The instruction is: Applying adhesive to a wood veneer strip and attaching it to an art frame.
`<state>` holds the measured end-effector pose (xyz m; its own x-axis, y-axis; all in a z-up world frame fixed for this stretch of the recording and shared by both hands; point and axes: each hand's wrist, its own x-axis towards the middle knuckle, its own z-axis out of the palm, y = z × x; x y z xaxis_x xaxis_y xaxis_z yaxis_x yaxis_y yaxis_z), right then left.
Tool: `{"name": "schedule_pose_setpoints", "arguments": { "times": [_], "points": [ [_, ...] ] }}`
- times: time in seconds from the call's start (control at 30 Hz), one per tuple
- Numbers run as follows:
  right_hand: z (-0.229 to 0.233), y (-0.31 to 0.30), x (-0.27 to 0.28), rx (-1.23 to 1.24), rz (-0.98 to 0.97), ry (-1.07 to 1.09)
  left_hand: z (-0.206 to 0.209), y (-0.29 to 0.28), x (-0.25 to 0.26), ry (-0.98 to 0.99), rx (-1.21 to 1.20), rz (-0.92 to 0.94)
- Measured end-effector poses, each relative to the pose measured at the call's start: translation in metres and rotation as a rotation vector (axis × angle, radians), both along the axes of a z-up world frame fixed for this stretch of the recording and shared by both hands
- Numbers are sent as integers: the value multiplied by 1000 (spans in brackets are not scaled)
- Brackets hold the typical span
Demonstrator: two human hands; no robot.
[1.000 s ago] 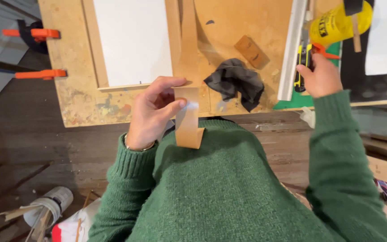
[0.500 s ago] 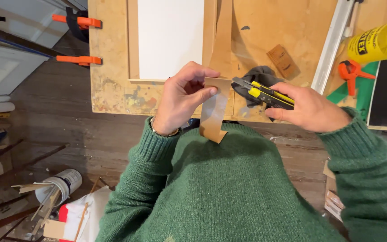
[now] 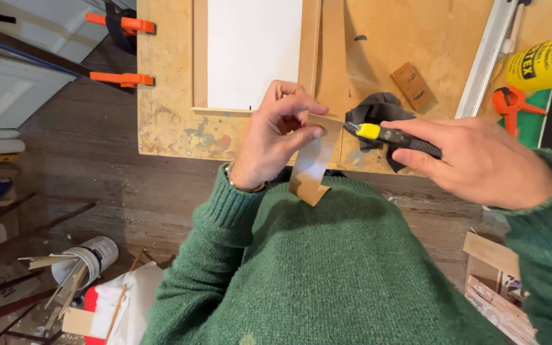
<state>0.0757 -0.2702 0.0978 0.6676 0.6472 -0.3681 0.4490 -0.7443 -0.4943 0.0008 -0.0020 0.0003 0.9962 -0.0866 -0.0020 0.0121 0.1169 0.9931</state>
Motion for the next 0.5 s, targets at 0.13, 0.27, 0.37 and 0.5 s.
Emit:
{"name": "schedule_pose_setpoints", "arguments": {
  "times": [0.13, 0.27, 0.37, 0.5],
  "points": [
    [12, 4, -3, -131, -81, 73, 2, -6, 5, 0, -65, -36],
    [12, 5, -3, -128, -72, 79, -22, -17, 3, 26, -281, -119],
    [15, 7, -4, -178, -95, 93, -23, -19, 5, 75, -308, -119],
    [14, 4, -7, -160, -125, 101, -20, -19, 8, 135, -263, -113]
  ]
}}
